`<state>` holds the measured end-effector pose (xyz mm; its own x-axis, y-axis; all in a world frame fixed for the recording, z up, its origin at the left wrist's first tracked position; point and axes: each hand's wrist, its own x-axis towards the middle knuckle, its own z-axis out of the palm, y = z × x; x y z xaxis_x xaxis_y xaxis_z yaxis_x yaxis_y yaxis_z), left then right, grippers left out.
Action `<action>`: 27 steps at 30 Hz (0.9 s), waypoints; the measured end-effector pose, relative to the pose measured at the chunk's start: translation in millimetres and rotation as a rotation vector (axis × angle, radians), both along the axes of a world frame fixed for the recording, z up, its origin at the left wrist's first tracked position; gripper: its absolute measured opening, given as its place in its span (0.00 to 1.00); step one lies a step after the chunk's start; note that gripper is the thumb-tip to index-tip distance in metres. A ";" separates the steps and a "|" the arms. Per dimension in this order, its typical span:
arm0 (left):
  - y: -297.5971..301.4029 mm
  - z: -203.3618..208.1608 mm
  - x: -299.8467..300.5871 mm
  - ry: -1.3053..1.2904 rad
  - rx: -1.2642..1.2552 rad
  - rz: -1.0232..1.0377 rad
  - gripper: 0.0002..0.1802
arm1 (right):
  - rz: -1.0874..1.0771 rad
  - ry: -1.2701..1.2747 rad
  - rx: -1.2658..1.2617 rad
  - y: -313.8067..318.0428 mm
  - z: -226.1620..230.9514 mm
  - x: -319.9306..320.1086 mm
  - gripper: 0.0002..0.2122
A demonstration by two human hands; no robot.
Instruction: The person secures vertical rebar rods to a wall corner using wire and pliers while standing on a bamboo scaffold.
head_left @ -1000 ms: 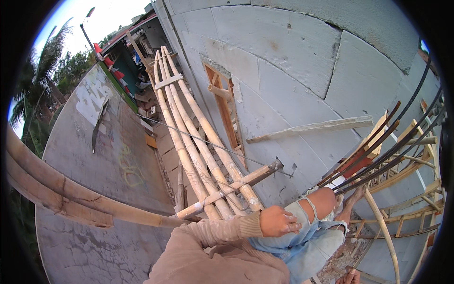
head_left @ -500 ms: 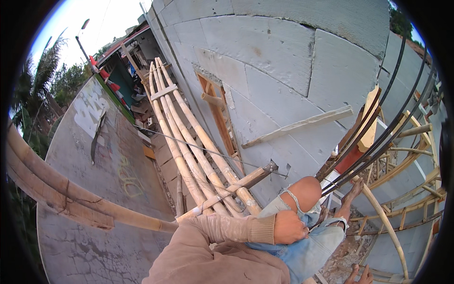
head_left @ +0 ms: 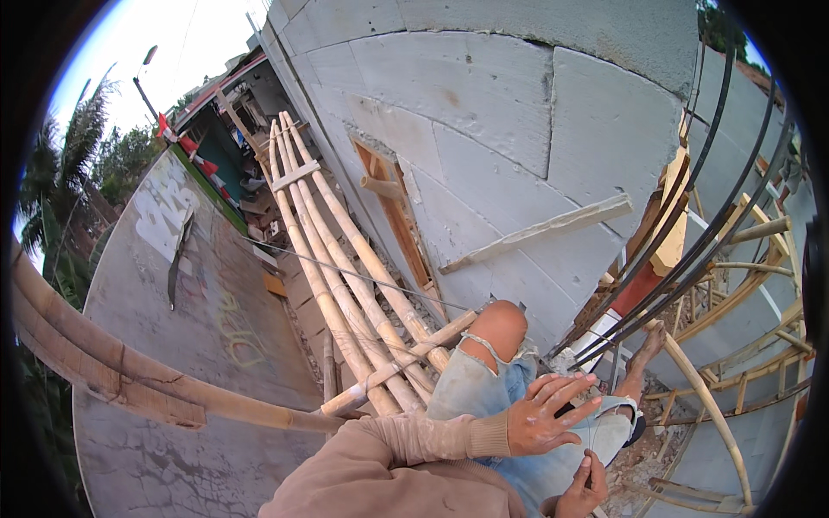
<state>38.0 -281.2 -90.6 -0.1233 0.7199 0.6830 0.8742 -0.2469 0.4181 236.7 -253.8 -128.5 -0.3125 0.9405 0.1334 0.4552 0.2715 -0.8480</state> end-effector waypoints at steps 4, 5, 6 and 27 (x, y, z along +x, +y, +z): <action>5.6 -16.2 16.8 -1.181 -0.034 -0.095 0.29 | 0.000 0.213 -0.090 -3.9 9.7 -17.3 0.11; 2.8 -23.6 9.9 -1.461 -0.168 -0.259 0.27 | 0.024 0.222 -0.122 -3.3 8.2 -18.4 0.11; 1.1 -30.2 5.0 -1.731 -0.309 -0.433 0.25 | 0.049 0.231 -0.154 -2.6 3.5 -20.3 0.11; 14.5 -44.8 -18.8 -1.127 -0.509 -0.355 0.16 | 0.143 0.014 0.285 20.1 -13.9 -51.6 0.20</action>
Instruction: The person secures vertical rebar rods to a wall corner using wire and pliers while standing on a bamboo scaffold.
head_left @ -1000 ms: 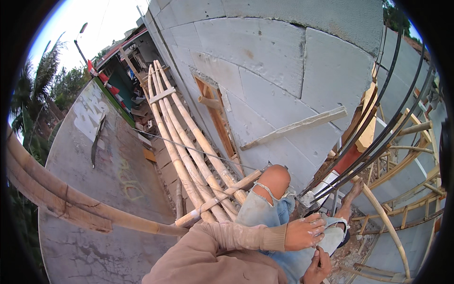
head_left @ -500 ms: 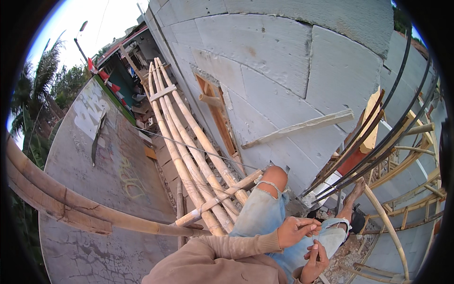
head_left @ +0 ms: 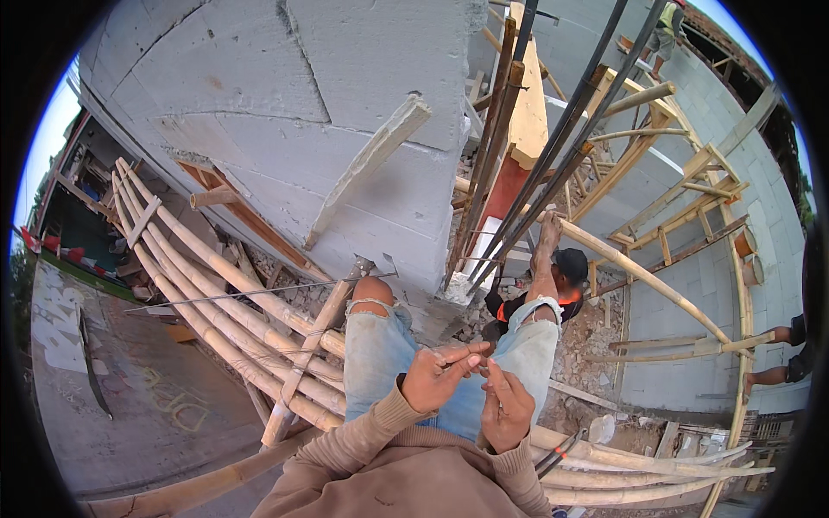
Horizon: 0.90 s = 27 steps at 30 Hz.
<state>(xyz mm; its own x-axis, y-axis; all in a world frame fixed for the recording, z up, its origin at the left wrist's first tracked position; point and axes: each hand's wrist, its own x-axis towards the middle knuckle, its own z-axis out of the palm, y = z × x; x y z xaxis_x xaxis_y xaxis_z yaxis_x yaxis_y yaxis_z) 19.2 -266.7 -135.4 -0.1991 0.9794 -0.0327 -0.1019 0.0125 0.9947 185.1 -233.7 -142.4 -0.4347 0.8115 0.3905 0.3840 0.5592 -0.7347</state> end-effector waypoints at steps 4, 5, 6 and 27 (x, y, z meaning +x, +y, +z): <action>10.5 -3.4 12.6 0.167 0.071 -0.032 0.14 | -0.005 -0.002 -0.007 1.4 -2.9 11.6 0.21; 8.5 -6.4 12.8 0.122 0.045 -0.047 0.13 | -0.005 0.004 -0.034 -1.0 -5.5 12.3 0.20; 6.8 -9.4 12.4 0.076 0.018 -0.059 0.13 | -0.001 0.009 -0.061 -2.7 -8.2 12.7 0.19; 12.9 -37.0 10.5 -0.147 -0.070 0.109 0.24 | -0.146 0.127 -0.201 9.1 -14.5 -5.8 0.12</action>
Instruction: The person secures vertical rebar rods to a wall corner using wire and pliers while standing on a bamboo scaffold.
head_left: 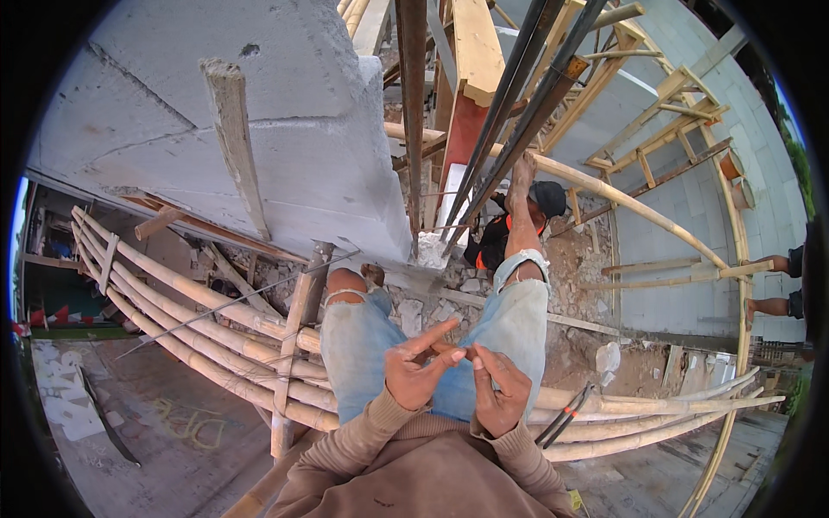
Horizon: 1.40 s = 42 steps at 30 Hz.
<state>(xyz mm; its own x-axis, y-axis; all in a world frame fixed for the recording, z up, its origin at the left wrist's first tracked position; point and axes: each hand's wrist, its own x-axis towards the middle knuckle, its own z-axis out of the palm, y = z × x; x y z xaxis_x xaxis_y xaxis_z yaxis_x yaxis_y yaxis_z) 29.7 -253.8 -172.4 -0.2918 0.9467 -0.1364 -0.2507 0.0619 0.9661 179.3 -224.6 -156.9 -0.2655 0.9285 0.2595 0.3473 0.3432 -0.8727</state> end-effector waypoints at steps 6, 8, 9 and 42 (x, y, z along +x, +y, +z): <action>3.7 1.5 -0.8 0.191 0.041 -0.130 0.21 | -0.031 -0.080 0.072 0.4 11.6 -13.2 0.11; 1.4 1.0 -0.8 0.108 0.012 -0.122 0.20 | -0.014 -0.060 0.032 -0.1 11.7 -15.0 0.10; 0.4 -0.5 -1.4 0.079 0.011 -0.115 0.19 | -0.004 -0.037 0.014 0.1 9.5 -15.5 0.10; 31.4 37.8 -53.4 -0.587 0.233 0.519 0.10 | 0.306 0.131 -0.741 -14.5 -10.3 8.2 0.06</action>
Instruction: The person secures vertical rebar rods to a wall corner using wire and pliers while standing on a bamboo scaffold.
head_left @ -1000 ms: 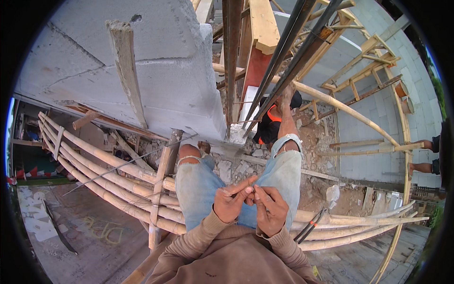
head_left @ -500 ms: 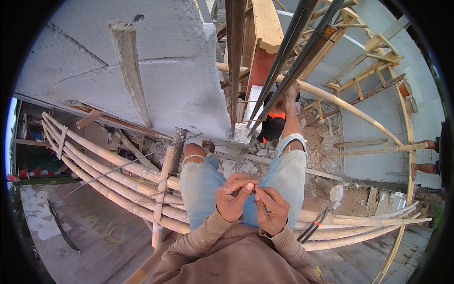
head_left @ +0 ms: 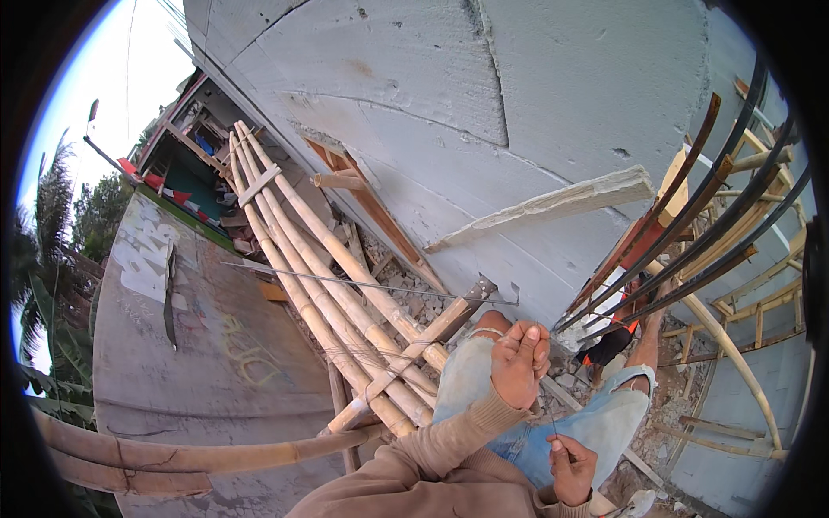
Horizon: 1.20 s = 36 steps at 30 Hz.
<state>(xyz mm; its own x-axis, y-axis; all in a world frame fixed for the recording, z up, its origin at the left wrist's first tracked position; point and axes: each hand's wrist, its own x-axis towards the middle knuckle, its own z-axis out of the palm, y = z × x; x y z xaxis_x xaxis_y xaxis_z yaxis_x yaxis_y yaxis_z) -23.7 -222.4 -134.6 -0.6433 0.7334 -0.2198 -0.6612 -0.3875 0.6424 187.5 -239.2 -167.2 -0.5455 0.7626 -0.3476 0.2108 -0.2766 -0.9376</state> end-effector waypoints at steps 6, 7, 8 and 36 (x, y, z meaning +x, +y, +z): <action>-6.7 7.1 -48.1 -0.014 0.099 0.118 0.10 | 0.166 0.038 -0.309 -1.1 13.2 23.4 0.10; -7.9 8.8 -52.3 -0.018 0.113 0.117 0.10 | 0.177 0.030 -0.356 0.9 11.8 26.3 0.10; -9.3 11.2 -56.3 -0.021 0.124 0.120 0.10 | 0.192 0.022 -0.405 2.6 11.0 28.1 0.10; 4.8 28.4 -89.8 0.071 0.054 0.198 0.10 | 0.243 -0.435 0.751 -26.7 4.3 44.7 0.14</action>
